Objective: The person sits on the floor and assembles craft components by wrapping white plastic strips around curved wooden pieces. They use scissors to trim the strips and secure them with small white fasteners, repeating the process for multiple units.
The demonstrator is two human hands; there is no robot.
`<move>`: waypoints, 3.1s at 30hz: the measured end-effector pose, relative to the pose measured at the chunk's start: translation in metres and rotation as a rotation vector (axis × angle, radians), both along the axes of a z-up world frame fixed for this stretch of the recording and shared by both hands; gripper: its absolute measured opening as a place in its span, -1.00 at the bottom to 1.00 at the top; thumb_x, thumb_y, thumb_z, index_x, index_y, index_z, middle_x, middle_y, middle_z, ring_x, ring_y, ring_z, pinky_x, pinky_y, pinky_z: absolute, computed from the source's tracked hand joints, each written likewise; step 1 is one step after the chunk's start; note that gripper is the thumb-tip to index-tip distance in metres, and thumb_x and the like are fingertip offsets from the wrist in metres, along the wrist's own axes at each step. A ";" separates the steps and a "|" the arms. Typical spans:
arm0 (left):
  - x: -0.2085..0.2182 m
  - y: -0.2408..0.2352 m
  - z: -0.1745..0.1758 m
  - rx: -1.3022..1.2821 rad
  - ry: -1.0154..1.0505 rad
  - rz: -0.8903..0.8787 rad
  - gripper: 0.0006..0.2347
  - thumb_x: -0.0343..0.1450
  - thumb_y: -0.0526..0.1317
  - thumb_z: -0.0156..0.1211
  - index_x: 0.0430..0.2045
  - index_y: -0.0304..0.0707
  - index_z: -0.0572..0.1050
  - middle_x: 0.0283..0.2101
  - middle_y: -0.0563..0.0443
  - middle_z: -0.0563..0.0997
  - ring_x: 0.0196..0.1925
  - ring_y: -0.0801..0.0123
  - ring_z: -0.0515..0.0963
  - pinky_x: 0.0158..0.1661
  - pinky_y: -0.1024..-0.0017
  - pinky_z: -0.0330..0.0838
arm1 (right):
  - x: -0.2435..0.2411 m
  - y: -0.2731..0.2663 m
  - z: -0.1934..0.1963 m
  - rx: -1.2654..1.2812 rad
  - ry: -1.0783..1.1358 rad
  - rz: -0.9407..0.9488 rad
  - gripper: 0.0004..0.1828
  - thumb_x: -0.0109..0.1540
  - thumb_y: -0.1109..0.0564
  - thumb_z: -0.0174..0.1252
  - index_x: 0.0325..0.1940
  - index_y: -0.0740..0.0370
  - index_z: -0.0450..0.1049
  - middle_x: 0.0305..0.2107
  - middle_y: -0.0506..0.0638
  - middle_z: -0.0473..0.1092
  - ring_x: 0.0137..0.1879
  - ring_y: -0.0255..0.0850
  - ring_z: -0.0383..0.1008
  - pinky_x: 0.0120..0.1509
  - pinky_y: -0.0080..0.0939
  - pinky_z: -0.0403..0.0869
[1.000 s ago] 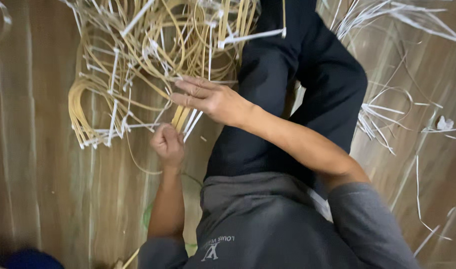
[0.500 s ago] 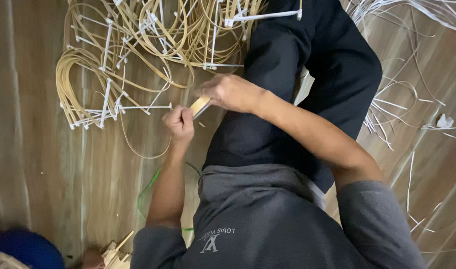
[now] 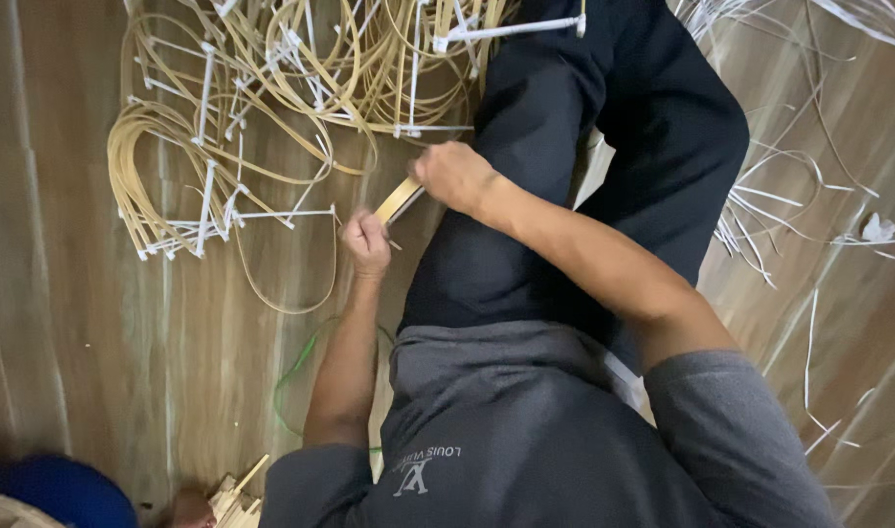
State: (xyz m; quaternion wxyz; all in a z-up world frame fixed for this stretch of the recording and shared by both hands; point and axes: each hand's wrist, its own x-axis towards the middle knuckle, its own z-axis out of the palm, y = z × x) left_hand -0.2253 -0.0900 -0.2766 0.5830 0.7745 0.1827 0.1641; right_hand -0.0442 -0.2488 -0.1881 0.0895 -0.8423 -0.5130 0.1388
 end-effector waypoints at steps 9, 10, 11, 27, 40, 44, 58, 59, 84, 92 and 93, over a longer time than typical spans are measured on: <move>0.014 0.005 0.064 -0.193 0.297 -0.357 -0.83 0.59 -0.26 0.01 -0.31 -0.39 0.49 -0.55 0.13 0.47 -0.52 0.60 0.44 -0.47 0.56 0.35 | -0.006 -0.012 0.004 -0.024 -0.009 0.023 -0.86 0.18 0.14 0.11 -0.43 0.10 0.57 -0.50 0.03 0.53 -0.34 -0.03 0.61 -0.26 -0.06 0.56; 0.016 0.007 0.065 -0.241 0.287 -0.403 -0.82 0.60 -0.25 -0.01 -0.32 -0.38 0.48 -0.53 0.14 0.47 -0.50 0.61 0.44 -0.45 0.57 0.36 | -0.006 -0.014 0.003 -0.002 -0.012 0.024 -0.85 0.19 0.13 0.11 -0.43 0.10 0.57 -0.49 0.03 0.53 -0.32 -0.03 0.61 -0.24 -0.06 0.55; 0.018 0.009 0.065 -0.291 0.294 -0.421 -0.81 0.61 -0.24 -0.01 -0.32 -0.37 0.48 -0.53 0.14 0.46 -0.49 0.61 0.43 -0.44 0.57 0.34 | -0.007 -0.015 0.003 0.019 -0.015 0.024 -0.83 0.21 0.12 0.11 -0.43 0.11 0.56 -0.47 0.03 0.54 -0.30 -0.03 0.61 -0.22 -0.06 0.55; 0.016 0.022 0.053 -0.284 0.341 -0.479 -0.76 0.61 -0.21 0.00 -0.41 -0.36 0.48 -0.59 0.19 0.39 -0.54 0.65 0.32 -0.49 0.59 0.20 | -0.006 -0.016 0.008 0.122 0.073 0.111 -0.85 0.23 0.13 0.08 -0.33 0.10 0.57 -0.43 0.02 0.53 -0.22 0.02 0.60 -0.17 0.01 0.55; 0.019 0.019 0.055 -0.312 0.487 -0.438 -0.76 0.59 -0.21 0.02 -0.46 -0.33 0.48 -0.60 0.22 0.38 -0.55 0.67 0.32 -0.51 0.62 0.20 | -0.009 -0.017 0.005 0.103 0.034 0.079 -0.82 0.25 0.10 0.06 -0.31 0.05 0.60 -0.47 0.00 0.53 -0.31 -0.01 0.60 -0.26 -0.03 0.53; 0.019 0.017 0.055 -0.346 0.444 -0.460 -0.76 0.59 -0.21 0.00 -0.45 -0.34 0.46 -0.59 0.21 0.38 -0.54 0.65 0.31 -0.49 0.60 0.20 | -0.012 -0.019 0.003 0.096 0.028 0.045 -0.83 0.22 0.11 0.09 -0.36 0.09 0.60 -0.49 0.03 0.53 -0.32 -0.01 0.60 -0.25 -0.04 0.54; 0.026 0.018 0.075 0.089 0.240 -0.574 -0.78 0.60 -0.23 -0.03 -0.37 -0.37 0.48 -0.56 0.14 0.55 -0.52 0.63 0.56 -0.46 0.57 0.43 | -0.007 -0.020 0.007 0.107 0.153 0.026 -0.81 0.22 0.12 0.09 -0.26 0.04 0.64 -0.49 0.08 0.53 -0.29 0.06 0.59 -0.21 0.02 0.54; 0.027 0.020 0.074 0.022 0.233 -0.596 -0.78 0.61 -0.22 -0.03 -0.37 -0.36 0.48 -0.55 0.14 0.55 -0.50 0.63 0.56 -0.44 0.58 0.44 | -0.006 -0.019 0.008 0.117 0.173 0.024 -0.80 0.20 0.12 0.09 -0.24 0.03 0.64 -0.48 0.09 0.53 -0.29 0.08 0.59 -0.21 0.03 0.54; 0.043 0.039 0.122 -0.258 0.345 -0.394 -0.77 0.54 -0.21 0.13 -0.49 -0.34 0.55 -0.58 0.24 0.44 -0.56 0.69 0.32 -0.53 0.61 0.16 | 0.030 -0.009 0.085 0.029 0.156 0.181 -0.72 0.21 -0.06 0.30 -0.33 0.22 0.59 -0.45 0.17 0.52 -0.23 0.12 0.58 -0.12 0.05 0.54; 0.043 0.080 0.221 -0.345 0.052 -0.240 -0.98 0.46 -0.36 0.17 -0.35 -0.33 0.50 -0.45 0.15 0.48 -0.49 0.58 0.39 -0.48 0.55 0.25 | 0.061 -0.056 0.196 0.632 0.035 0.108 -0.52 0.18 -0.02 0.34 0.12 0.25 0.55 -0.07 0.18 0.55 0.07 0.14 0.54 0.18 0.07 0.48; 0.043 0.085 0.229 -0.521 -0.053 -0.171 -0.86 0.55 -0.31 0.10 -0.44 -0.24 0.46 -0.54 0.18 0.39 -0.59 0.61 0.30 -0.57 0.61 0.18 | 0.065 -0.069 0.203 0.622 -0.074 0.051 -0.48 0.20 -0.02 0.34 0.19 0.26 0.54 -0.01 0.19 0.53 0.14 0.14 0.52 0.23 0.07 0.46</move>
